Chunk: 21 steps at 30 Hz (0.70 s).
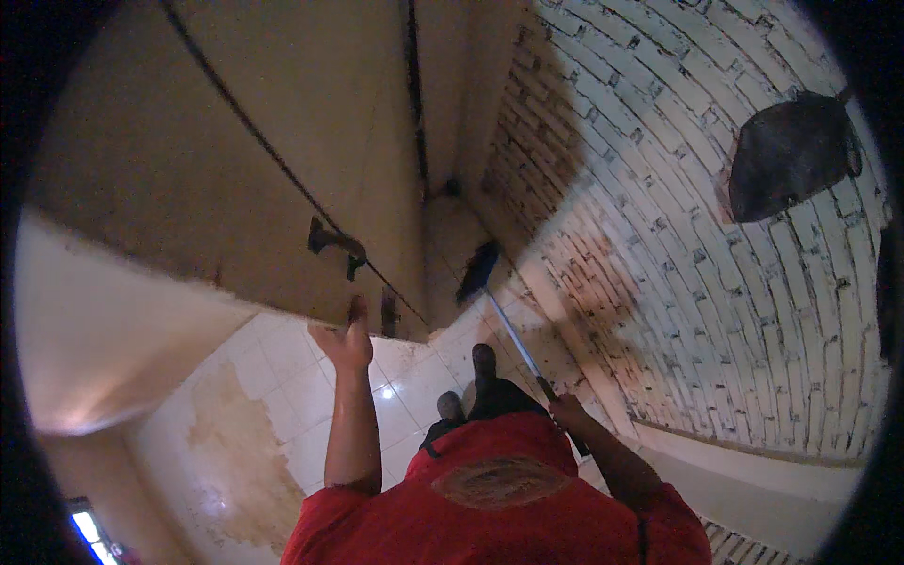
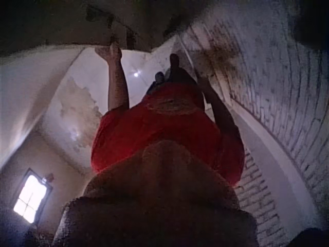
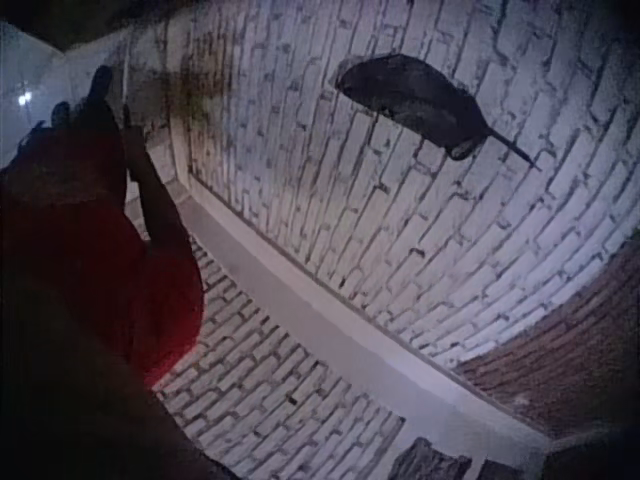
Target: The person sweeps the tiled floor using a broom, pushing debris from the center and corners toward the doorway.
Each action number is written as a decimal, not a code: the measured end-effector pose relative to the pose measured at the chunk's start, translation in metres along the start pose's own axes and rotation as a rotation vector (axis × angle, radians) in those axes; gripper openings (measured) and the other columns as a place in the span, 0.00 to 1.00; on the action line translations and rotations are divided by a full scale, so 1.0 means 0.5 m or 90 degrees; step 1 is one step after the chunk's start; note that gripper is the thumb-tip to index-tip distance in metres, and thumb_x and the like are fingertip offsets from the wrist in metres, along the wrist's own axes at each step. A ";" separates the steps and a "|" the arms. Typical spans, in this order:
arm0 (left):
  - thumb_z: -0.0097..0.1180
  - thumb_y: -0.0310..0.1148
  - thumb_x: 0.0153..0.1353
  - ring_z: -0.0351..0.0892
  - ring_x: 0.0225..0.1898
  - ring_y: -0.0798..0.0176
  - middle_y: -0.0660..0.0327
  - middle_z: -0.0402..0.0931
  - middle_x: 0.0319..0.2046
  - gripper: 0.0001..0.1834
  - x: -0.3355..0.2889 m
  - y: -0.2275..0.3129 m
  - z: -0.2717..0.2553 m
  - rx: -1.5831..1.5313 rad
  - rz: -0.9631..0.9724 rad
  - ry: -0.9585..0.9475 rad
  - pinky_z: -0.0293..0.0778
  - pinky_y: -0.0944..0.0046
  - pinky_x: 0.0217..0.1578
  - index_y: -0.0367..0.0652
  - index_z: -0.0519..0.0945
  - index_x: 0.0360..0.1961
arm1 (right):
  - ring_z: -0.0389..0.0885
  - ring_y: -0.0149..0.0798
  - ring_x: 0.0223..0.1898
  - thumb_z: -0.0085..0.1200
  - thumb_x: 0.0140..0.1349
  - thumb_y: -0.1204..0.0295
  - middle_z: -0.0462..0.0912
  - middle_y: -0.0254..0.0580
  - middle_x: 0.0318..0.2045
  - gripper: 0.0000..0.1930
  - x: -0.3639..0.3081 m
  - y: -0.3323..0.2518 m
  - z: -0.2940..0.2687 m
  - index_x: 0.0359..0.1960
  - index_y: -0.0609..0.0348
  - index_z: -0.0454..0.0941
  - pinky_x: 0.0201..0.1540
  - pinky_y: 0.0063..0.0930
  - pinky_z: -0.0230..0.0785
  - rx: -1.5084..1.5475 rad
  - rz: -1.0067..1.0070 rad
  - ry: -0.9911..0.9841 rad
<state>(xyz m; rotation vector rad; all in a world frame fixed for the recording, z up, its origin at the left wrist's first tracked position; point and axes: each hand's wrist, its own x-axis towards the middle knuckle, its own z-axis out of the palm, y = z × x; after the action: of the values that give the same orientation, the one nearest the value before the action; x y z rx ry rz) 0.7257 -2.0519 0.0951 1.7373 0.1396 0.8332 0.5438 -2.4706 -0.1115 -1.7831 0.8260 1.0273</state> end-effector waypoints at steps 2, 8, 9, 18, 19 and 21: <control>0.58 0.33 0.54 0.74 0.30 0.58 0.58 0.77 0.28 0.11 -0.027 -0.036 0.012 -0.028 -0.059 0.054 0.70 0.61 0.33 0.34 0.77 0.30 | 0.75 0.39 0.15 0.52 0.56 0.63 0.75 0.42 0.17 0.14 0.061 -0.076 -0.013 0.31 0.63 0.76 0.16 0.34 0.64 -0.099 -0.105 -0.008; 0.60 0.50 0.56 0.69 0.46 0.56 0.51 0.66 0.49 0.34 -0.058 -0.097 0.045 0.117 0.068 0.222 0.68 0.56 0.47 0.30 0.67 0.51 | 0.71 0.36 0.11 0.52 0.59 0.56 0.72 0.39 0.12 0.19 0.370 -0.190 -0.061 0.19 0.60 0.73 0.13 0.32 0.60 -0.068 -0.288 -0.056; 0.59 0.51 0.56 0.66 0.49 0.54 0.50 0.63 0.51 0.36 -0.071 -0.052 0.054 0.262 0.115 0.332 0.66 0.54 0.49 0.30 0.65 0.52 | 0.70 0.35 0.11 0.52 0.59 0.56 0.71 0.39 0.11 0.20 0.338 -0.275 -0.052 0.18 0.59 0.73 0.13 0.31 0.60 -0.056 -0.236 -0.065; 0.62 0.27 0.47 0.75 0.34 0.48 0.51 0.74 0.29 0.15 -0.155 0.043 0.220 0.197 0.189 -0.333 0.70 0.57 0.37 0.35 0.73 0.36 | 0.65 0.40 0.06 0.50 0.58 0.75 0.66 0.40 0.08 0.09 0.777 -0.591 -0.148 0.19 0.59 0.72 0.10 0.35 0.59 -0.188 -0.347 -0.030; 0.62 0.27 0.47 0.75 0.34 0.50 0.53 0.75 0.30 0.14 -0.143 0.043 0.245 0.189 0.163 -0.377 0.70 0.57 0.37 0.38 0.74 0.36 | 0.65 0.40 0.06 0.50 0.57 0.77 0.66 0.40 0.08 0.08 0.814 -0.593 -0.160 0.20 0.59 0.73 0.10 0.35 0.60 -0.179 -0.353 0.059; 0.62 0.27 0.49 0.77 0.34 0.51 0.55 0.78 0.32 0.14 -0.128 0.053 0.246 0.203 0.082 -0.436 0.71 0.55 0.38 0.40 0.76 0.38 | 0.67 0.39 0.08 0.50 0.57 0.75 0.67 0.40 0.10 0.06 0.819 -0.554 -0.129 0.22 0.59 0.73 0.12 0.34 0.61 -0.171 -0.329 -0.006</control>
<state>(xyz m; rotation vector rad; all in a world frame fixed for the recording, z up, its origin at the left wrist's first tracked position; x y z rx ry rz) 0.7427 -2.1907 0.0766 2.2586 -0.3186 0.2726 0.9761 -2.4698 -0.3598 -2.0669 0.1955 0.8229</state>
